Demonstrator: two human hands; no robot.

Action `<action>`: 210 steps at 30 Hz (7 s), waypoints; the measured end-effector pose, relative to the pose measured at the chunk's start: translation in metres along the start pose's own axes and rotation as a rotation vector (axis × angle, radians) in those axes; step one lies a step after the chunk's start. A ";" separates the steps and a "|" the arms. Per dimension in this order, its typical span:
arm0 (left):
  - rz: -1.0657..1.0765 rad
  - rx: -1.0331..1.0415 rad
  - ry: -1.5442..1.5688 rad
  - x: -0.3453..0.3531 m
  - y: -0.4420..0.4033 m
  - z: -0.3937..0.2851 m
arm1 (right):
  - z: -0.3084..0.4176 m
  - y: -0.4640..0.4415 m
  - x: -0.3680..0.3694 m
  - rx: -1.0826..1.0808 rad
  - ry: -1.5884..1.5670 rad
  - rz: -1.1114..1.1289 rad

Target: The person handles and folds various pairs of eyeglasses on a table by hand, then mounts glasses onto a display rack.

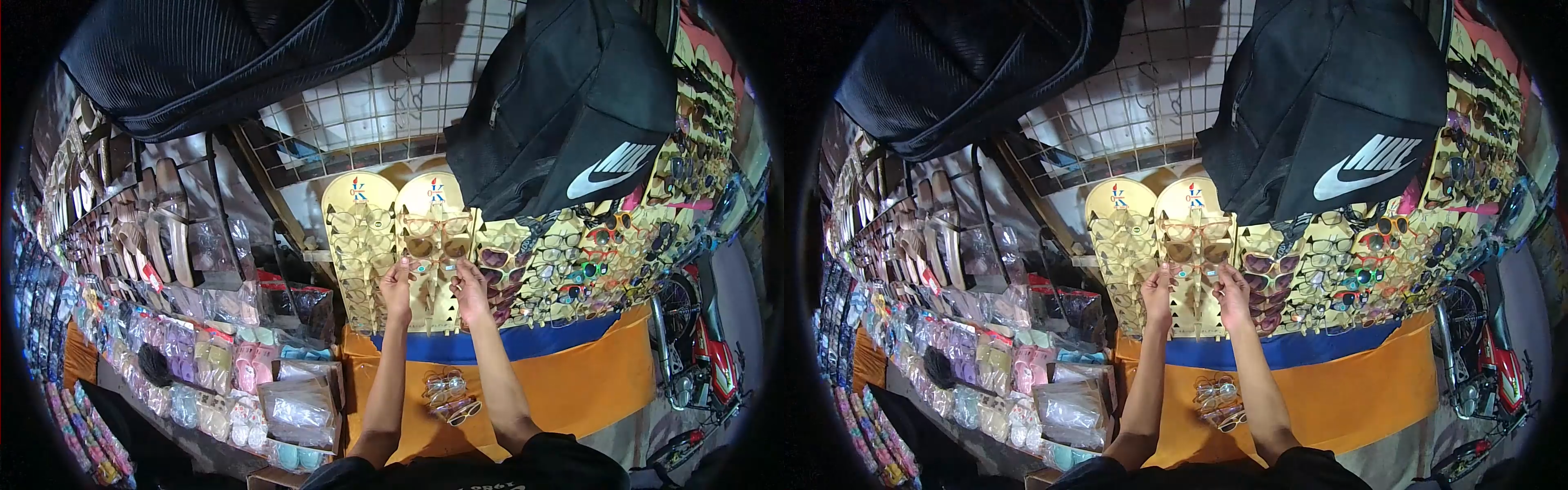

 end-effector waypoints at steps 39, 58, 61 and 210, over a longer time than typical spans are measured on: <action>0.051 -0.742 -0.575 -0.222 0.380 0.128 | -0.231 0.171 -0.294 -0.086 1.888 -0.197; 0.044 -0.693 -0.536 -0.176 0.464 0.096 | -0.184 0.233 -0.251 0.002 1.411 0.222; -0.013 -0.649 -0.476 -0.168 0.465 0.081 | -0.180 0.257 -0.212 -0.124 1.339 0.322; -0.255 -0.482 0.487 -0.009 0.043 0.073 | -0.048 -0.005 -0.025 0.325 -0.360 -0.013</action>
Point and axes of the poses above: each hand's wrist, its own y-axis away from the middle knuckle, its own x-axis out of the palm, z = x × y, the point moved 10 cm from there along -y, towards the middle knuckle, and after that the axes turned 12 degrees about x, right-handed, at the moved point
